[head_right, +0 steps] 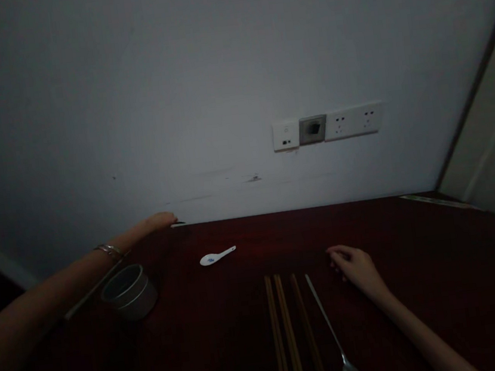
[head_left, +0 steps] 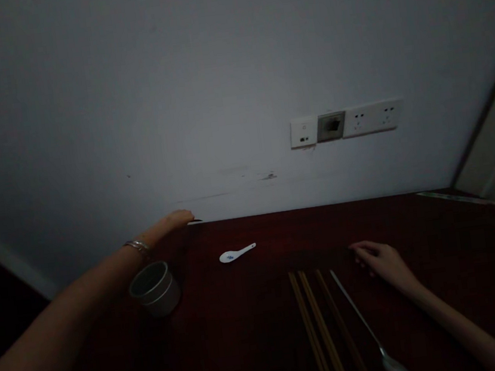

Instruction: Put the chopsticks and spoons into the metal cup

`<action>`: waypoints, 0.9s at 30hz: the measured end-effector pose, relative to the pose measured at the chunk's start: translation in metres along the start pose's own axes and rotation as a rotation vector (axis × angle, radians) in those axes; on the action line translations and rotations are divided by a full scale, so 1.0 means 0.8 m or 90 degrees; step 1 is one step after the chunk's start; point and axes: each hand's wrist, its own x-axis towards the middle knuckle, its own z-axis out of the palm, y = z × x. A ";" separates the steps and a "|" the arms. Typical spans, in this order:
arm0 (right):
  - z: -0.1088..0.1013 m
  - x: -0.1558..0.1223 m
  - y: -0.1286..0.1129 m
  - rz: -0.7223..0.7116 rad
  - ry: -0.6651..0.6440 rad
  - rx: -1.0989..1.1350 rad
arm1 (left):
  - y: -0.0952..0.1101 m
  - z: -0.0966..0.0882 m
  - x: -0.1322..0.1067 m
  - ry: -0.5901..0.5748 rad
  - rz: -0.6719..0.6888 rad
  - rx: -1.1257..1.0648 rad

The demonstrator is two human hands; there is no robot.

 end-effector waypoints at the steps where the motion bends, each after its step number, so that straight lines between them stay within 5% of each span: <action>1: 0.000 -0.001 -0.002 -0.007 0.001 0.003 | 0.001 -0.015 0.004 0.007 -0.001 0.015; 4: 0.001 -0.004 -0.006 -0.023 0.006 0.010 | 0.016 -0.068 0.016 0.041 -0.014 0.021; 7: 0.001 -0.005 -0.007 -0.031 0.013 0.011 | 0.049 -0.124 0.021 0.101 -0.018 -0.114; 10: 0.001 -0.005 -0.007 -0.037 0.014 0.008 | 0.097 -0.173 0.020 0.199 0.023 -0.295; 15: 0.002 -0.004 -0.005 -0.044 0.012 0.031 | 0.202 -0.219 0.000 0.227 0.157 -0.565; 21: 0.003 -0.003 -0.001 -0.057 0.013 0.042 | 0.323 -0.200 -0.049 0.184 0.231 -0.768; 27: 0.001 -0.003 -0.004 -0.069 0.014 0.024 | 0.378 -0.139 -0.050 0.081 0.256 -0.891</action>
